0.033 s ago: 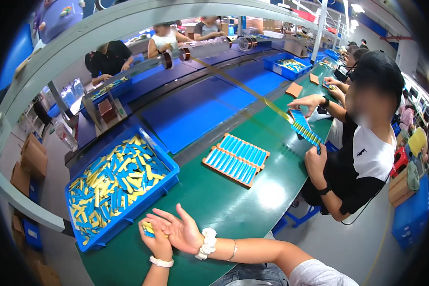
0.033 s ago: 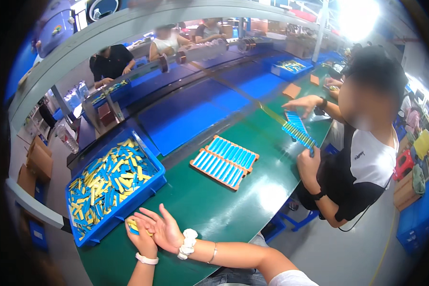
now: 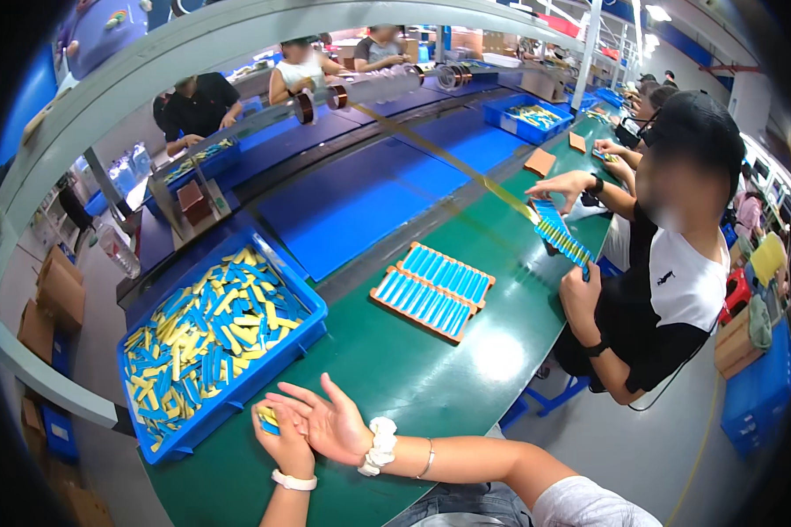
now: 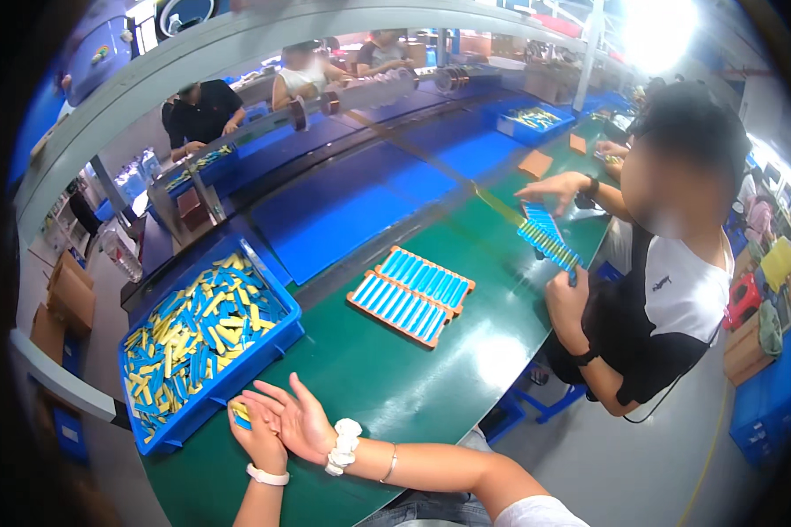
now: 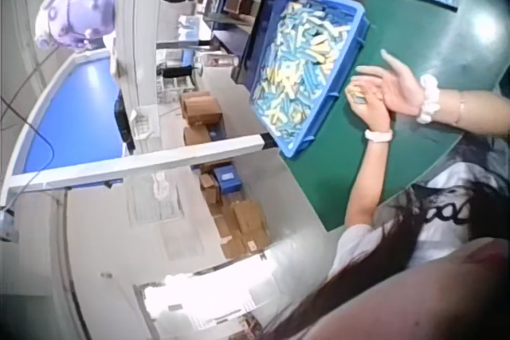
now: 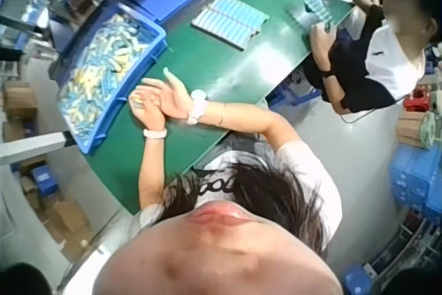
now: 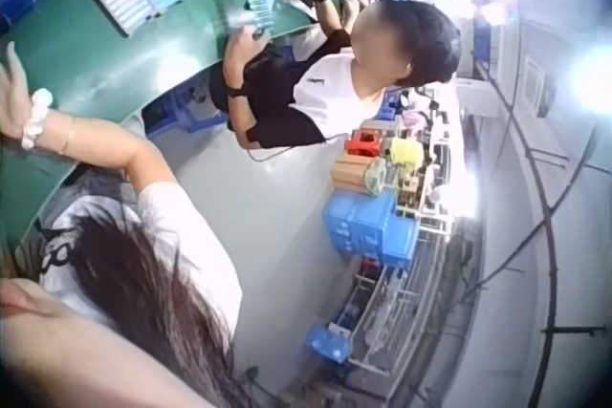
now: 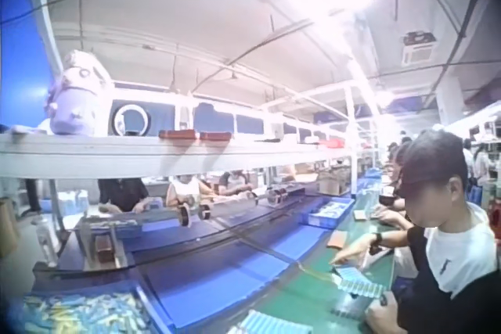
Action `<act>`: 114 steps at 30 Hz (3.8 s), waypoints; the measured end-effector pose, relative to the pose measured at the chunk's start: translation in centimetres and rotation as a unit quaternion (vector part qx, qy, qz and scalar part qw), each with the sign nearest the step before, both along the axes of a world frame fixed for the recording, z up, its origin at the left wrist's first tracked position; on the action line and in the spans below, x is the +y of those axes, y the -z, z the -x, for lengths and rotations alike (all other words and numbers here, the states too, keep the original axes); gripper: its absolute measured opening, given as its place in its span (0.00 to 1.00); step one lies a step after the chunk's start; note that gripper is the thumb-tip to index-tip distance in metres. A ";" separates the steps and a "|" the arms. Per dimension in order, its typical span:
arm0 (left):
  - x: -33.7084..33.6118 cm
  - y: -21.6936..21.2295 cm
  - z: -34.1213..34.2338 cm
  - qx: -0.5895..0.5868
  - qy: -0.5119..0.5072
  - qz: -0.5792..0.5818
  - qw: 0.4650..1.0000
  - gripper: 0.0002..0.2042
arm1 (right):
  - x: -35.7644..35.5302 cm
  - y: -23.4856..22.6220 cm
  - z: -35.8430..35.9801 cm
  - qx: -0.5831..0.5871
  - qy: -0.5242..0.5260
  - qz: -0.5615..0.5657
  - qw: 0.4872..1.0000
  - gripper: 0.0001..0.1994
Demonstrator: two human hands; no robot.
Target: The person assembles blue and yellow plastic strips into a brown plastic assembly tray by hand, inserting them into designated slots.
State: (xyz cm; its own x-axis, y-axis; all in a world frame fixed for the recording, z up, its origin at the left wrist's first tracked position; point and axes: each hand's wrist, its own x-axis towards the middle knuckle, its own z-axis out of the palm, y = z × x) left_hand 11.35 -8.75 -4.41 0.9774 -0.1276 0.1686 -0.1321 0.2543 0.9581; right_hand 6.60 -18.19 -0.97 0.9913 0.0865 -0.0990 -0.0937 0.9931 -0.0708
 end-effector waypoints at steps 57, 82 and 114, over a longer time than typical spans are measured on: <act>-0.3 -1.5 1.2 -0.007 0.155 -0.106 0.982 0.08 | -0.8 1.3 -0.3 0.098 -0.028 0.148 0.984 0.27; -0.4 -1.8 1.3 -0.017 0.161 -0.095 0.982 0.09 | -0.7 1.4 -0.2 0.090 -0.010 0.126 0.988 0.23; -0.3 -2.0 1.4 0.020 0.163 -0.109 0.980 0.08 | -0.7 1.9 -0.5 0.093 -0.021 0.124 0.988 0.22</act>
State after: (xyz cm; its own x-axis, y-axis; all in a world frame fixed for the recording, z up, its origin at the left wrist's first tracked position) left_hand 9.95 -9.02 -2.45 0.8835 -0.4639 0.0652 -0.0396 0.0649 0.9971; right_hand 7.10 -18.90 -2.91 0.9498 0.0781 -0.3029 -0.1694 0.9424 -0.2884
